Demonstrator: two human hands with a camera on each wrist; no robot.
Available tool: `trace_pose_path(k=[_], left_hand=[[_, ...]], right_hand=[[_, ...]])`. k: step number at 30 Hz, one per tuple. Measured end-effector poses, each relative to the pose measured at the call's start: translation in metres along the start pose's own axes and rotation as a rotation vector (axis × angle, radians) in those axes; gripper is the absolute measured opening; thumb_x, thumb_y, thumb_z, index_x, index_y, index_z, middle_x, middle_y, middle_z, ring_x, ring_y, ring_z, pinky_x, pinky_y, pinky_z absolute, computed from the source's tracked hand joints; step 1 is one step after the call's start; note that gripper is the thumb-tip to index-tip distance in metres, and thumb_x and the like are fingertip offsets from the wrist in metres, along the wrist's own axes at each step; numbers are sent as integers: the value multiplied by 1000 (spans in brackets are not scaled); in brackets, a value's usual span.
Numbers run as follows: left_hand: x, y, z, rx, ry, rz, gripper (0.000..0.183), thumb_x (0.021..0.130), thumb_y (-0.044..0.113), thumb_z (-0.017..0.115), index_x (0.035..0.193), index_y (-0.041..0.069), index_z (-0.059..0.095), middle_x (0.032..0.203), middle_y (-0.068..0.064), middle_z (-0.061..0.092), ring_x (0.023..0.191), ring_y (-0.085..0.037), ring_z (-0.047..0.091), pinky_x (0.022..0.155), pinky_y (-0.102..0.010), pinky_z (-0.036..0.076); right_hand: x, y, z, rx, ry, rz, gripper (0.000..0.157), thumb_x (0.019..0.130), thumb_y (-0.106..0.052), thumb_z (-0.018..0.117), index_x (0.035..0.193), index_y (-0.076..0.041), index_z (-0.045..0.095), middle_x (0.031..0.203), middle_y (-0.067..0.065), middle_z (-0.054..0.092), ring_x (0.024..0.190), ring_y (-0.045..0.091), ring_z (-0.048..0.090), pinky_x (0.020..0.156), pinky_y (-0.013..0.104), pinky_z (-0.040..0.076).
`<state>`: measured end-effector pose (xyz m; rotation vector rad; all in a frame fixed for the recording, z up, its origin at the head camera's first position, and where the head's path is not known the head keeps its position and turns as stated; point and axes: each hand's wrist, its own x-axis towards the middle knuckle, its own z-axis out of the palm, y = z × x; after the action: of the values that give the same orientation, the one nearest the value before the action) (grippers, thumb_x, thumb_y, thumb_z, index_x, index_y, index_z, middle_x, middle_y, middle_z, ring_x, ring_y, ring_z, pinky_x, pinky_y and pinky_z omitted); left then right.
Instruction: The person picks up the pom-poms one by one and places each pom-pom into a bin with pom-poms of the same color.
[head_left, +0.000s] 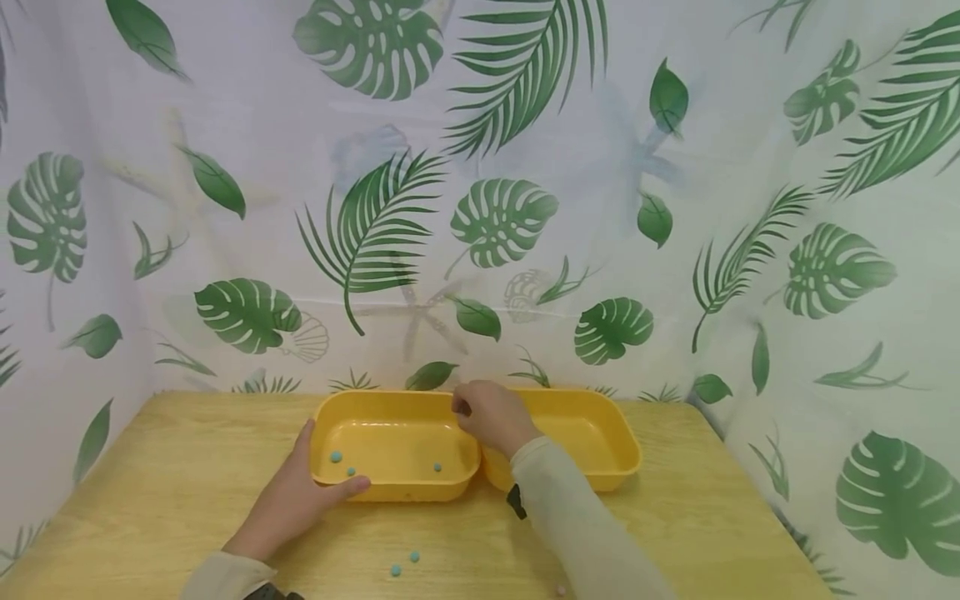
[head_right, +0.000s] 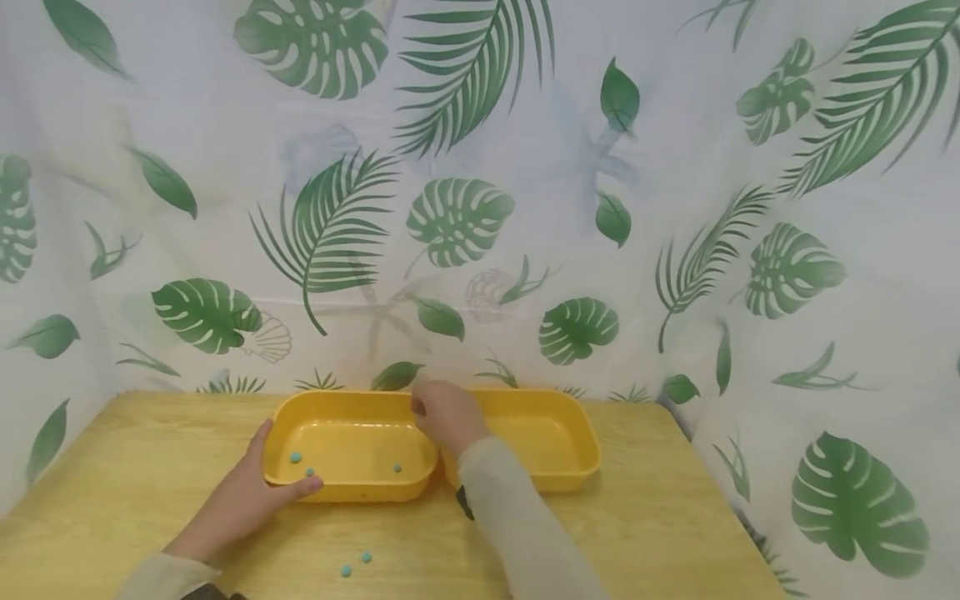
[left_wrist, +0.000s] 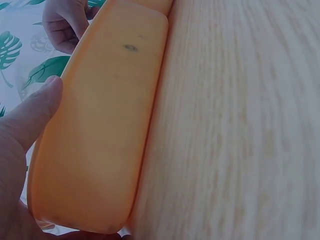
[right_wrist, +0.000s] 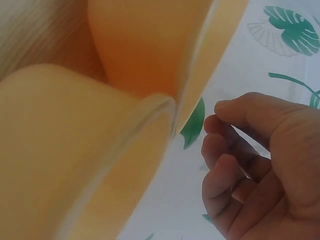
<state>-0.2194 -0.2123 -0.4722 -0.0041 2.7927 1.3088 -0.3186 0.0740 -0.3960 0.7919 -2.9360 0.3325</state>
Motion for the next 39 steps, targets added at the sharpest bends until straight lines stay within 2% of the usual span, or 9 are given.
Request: trace_pose_path(k=[12,15,20,24,30,34,39], left_hand=[[3,-2,3,14,4,5,135,82,68,76,163,0,-8,167,-33,15,150,-52,25,118,-66,28],[4,-2,3,11,3,4,135,83,69,76,164,1,-9,167,-32,14,150,-52,25,118,-66,28],[4,-3,4,17,3,-4,136,82,69,76,164,1,-9,167,-32,13,150,-53,24,117,-67,28],[3,-3,3,24,5,-1,136,82,70,75,164,2,-10,168,-32,13,149,-53,26,117,-67,29],[1,0,1,29,10,1,135,83,69,75,164,3,-10,167,-32,15,148,-54,27,116,-68,30],[0,1,1,37,6,1,135,83,69,75,163,2,-10,166,-34,16,147,-55,28,115,-68,31],[0,0,2,41,1,-6,135,83,70,74,164,2,-10,167,-33,12,149,-54,25,116,-68,28]], right_hand=[[8,3,13,-71,-22,7,4,91,-11,76,91,-15,74,85,-3,68,78,15,59,76,33,55],[8,2,14,-83,-29,19,8,92,-12,75,100,-13,77,89,-2,71,80,15,61,77,33,57],[2,0,12,-62,17,19,20,92,-11,74,111,-9,78,92,1,73,81,16,64,78,34,58],[-15,-5,4,-3,80,20,15,93,-14,74,107,-11,78,91,-1,72,79,15,63,77,34,57],[-57,-12,-6,131,210,32,9,94,-17,74,101,-12,76,89,-4,70,75,12,60,71,28,55],[-84,-9,-9,228,252,49,8,93,-14,75,100,-12,75,88,-6,69,73,12,59,66,24,51],[-107,-4,-11,291,274,48,11,91,-11,77,102,-11,75,89,-7,71,72,14,61,66,23,50]])
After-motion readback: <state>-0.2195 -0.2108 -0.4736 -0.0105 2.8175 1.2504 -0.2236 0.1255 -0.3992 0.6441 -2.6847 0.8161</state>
